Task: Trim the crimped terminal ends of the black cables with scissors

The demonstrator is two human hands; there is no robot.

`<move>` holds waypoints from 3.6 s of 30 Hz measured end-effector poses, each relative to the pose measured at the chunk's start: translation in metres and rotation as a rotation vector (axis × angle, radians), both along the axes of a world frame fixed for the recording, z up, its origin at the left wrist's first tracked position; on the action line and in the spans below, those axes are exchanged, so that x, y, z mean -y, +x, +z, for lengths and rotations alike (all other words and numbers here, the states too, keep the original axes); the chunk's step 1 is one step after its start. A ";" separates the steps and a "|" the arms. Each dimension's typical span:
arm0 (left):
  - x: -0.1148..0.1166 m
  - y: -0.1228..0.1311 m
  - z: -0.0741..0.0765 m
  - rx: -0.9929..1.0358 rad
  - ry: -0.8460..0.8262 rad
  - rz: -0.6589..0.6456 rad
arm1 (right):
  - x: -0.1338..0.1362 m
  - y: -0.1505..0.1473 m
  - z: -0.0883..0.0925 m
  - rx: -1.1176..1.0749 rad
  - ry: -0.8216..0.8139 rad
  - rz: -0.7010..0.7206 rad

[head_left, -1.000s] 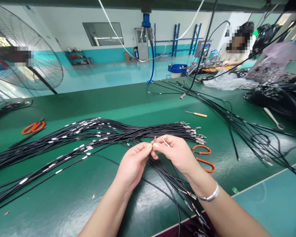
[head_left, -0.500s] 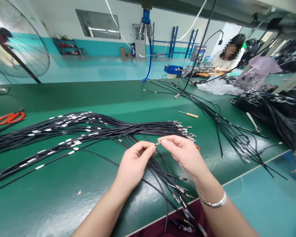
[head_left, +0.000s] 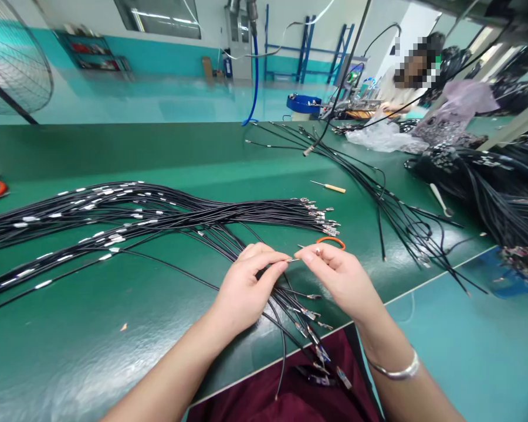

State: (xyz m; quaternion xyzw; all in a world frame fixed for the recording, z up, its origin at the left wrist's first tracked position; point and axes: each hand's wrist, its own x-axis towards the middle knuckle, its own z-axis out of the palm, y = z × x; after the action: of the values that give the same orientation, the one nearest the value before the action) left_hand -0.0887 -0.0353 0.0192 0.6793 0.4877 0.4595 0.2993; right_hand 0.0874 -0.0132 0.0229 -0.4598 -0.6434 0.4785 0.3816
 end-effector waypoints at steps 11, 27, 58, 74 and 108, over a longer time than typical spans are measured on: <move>-0.001 -0.001 -0.014 -0.352 0.247 -0.031 | 0.011 0.005 -0.001 0.172 -0.092 -0.048; -0.004 0.000 -0.020 -0.385 0.200 -0.099 | 0.018 0.007 -0.008 0.156 -0.131 -0.104; -0.001 0.005 -0.021 -0.320 0.322 0.007 | 0.014 0.005 -0.014 -0.076 -0.216 -0.092; -0.002 0.003 -0.022 -0.347 0.317 -0.052 | 0.014 0.006 -0.017 -0.093 -0.214 -0.070; 0.012 0.019 -0.012 1.056 -0.879 -0.051 | 0.027 -0.002 -0.010 0.017 -0.058 -0.101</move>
State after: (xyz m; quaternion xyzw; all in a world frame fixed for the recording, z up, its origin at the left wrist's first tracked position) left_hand -0.0695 -0.0477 0.0068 0.1912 0.4015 0.4814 0.7553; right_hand 0.0858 -0.0407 0.0132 -0.5065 -0.6086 0.4731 0.3863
